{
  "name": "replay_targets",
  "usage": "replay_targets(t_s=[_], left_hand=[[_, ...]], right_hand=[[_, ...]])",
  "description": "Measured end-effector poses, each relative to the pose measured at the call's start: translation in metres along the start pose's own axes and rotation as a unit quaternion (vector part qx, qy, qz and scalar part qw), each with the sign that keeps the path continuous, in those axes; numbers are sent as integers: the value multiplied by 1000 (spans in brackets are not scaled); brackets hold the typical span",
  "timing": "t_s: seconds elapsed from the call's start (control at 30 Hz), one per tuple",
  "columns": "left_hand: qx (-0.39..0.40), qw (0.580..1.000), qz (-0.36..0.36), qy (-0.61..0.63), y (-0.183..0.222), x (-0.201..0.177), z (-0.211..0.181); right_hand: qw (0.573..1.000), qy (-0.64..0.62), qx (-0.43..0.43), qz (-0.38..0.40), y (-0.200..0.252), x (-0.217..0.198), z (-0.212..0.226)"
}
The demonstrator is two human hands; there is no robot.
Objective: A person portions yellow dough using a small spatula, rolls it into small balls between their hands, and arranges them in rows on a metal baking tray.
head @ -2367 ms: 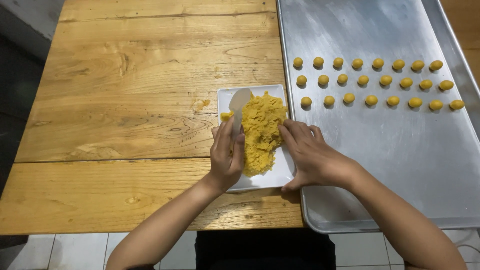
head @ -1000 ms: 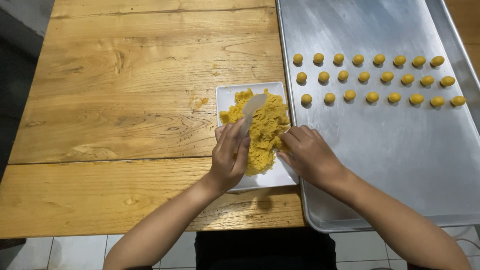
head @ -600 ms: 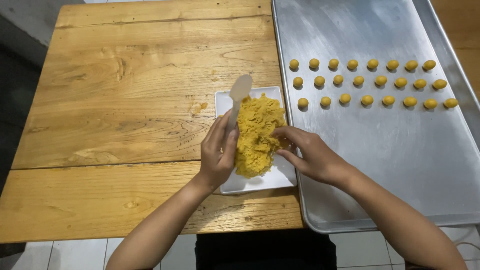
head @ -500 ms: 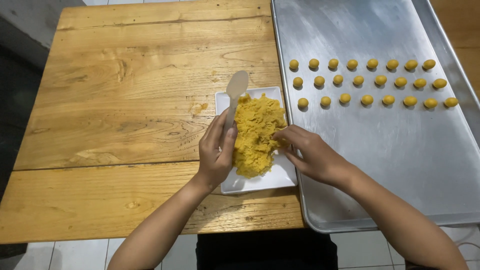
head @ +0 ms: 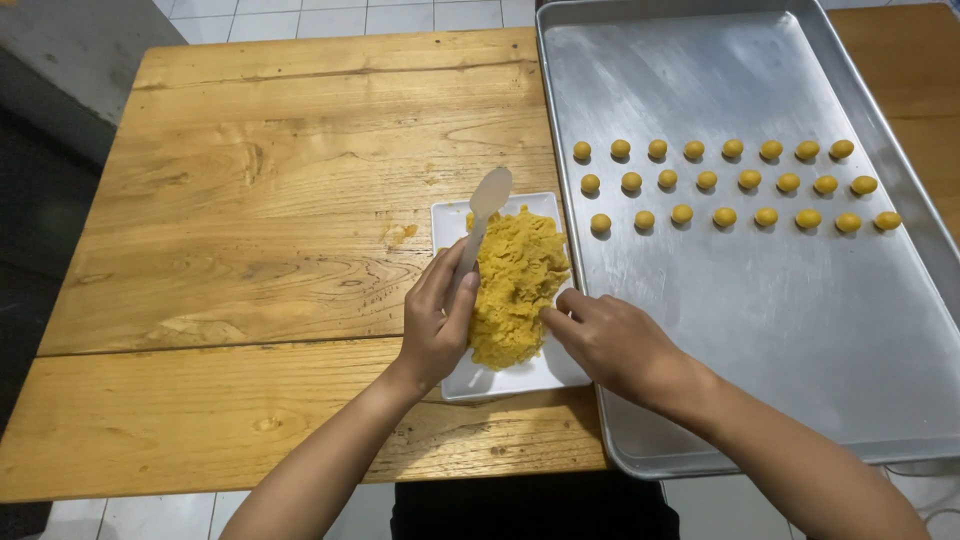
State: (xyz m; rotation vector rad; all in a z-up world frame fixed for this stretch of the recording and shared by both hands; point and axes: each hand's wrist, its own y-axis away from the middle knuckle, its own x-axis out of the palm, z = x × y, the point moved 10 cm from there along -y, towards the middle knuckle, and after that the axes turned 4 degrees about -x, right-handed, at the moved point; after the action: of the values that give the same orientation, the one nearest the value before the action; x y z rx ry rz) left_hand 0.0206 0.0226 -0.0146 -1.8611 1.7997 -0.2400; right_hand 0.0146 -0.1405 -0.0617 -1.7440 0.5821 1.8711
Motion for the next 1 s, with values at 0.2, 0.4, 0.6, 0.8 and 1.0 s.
replay_targets(t_s=[0.2, 0.4, 0.6, 0.8, 1.0], left_hand=[[-18, 1000, 2, -2, -4, 1, 2], [-25, 1000, 1, -9, -2, 2, 11], [-58, 998, 28, 1, -6, 3, -1], [-62, 997, 47, -3, -4, 5, 1], [-85, 994, 61, -9, 2, 14, 16]], right_hand=[[985, 113, -82, -99, 2, 9, 17], [971, 170, -121, -118, 11, 26, 27], [969, 156, -167, -92, 16, 22, 39], [977, 122, -168, -39, 18, -19, 47], [988, -23, -126, 92, 14, -10, 29]])
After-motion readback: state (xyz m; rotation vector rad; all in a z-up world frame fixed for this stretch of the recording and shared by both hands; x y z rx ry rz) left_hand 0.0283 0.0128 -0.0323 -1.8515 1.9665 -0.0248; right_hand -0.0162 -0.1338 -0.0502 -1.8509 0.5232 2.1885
